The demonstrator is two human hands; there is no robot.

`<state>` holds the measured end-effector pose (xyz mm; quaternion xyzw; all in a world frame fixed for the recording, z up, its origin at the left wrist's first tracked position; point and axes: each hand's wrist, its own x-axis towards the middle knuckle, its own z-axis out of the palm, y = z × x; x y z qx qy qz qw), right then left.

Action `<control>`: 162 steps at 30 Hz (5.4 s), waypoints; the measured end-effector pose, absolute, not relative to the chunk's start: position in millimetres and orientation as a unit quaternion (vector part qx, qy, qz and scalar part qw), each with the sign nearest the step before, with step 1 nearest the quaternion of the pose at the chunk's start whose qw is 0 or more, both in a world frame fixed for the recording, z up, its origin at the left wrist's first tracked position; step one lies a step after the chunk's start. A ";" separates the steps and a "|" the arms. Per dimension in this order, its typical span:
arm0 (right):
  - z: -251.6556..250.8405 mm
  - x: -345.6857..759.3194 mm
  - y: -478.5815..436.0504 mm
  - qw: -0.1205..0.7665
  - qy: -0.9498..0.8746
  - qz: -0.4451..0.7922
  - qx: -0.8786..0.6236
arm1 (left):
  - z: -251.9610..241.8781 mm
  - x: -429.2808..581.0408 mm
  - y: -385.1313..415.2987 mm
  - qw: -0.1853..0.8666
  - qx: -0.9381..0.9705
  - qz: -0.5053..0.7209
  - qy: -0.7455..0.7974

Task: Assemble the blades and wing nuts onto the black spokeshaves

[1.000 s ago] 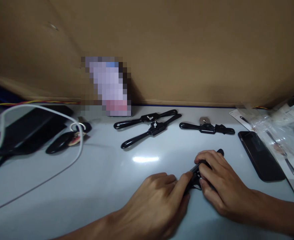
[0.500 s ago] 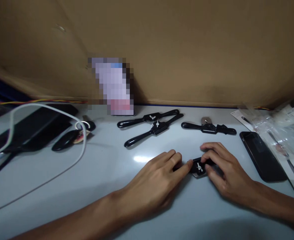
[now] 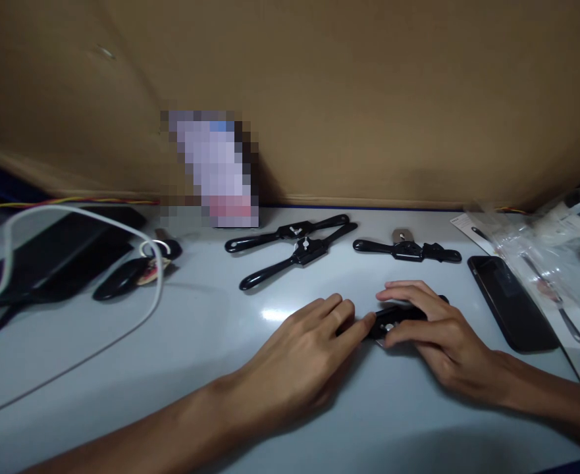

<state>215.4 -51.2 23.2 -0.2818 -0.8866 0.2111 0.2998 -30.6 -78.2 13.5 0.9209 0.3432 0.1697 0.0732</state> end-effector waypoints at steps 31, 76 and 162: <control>20.9 218.1 -49.1 0.297 -0.877 0.249 -0.284 | 13.1 -31.2 -78.0 0.057 0.923 0.181 0.335; 24.5 213.2 -50.3 0.268 -0.900 0.200 -0.281 | 13.0 -30.2 -77.6 0.054 0.923 0.182 0.335; 24.0 211.0 -56.5 0.192 -0.945 -0.019 -0.264 | -0.2 -49.7 -44.0 0.028 0.818 0.289 0.497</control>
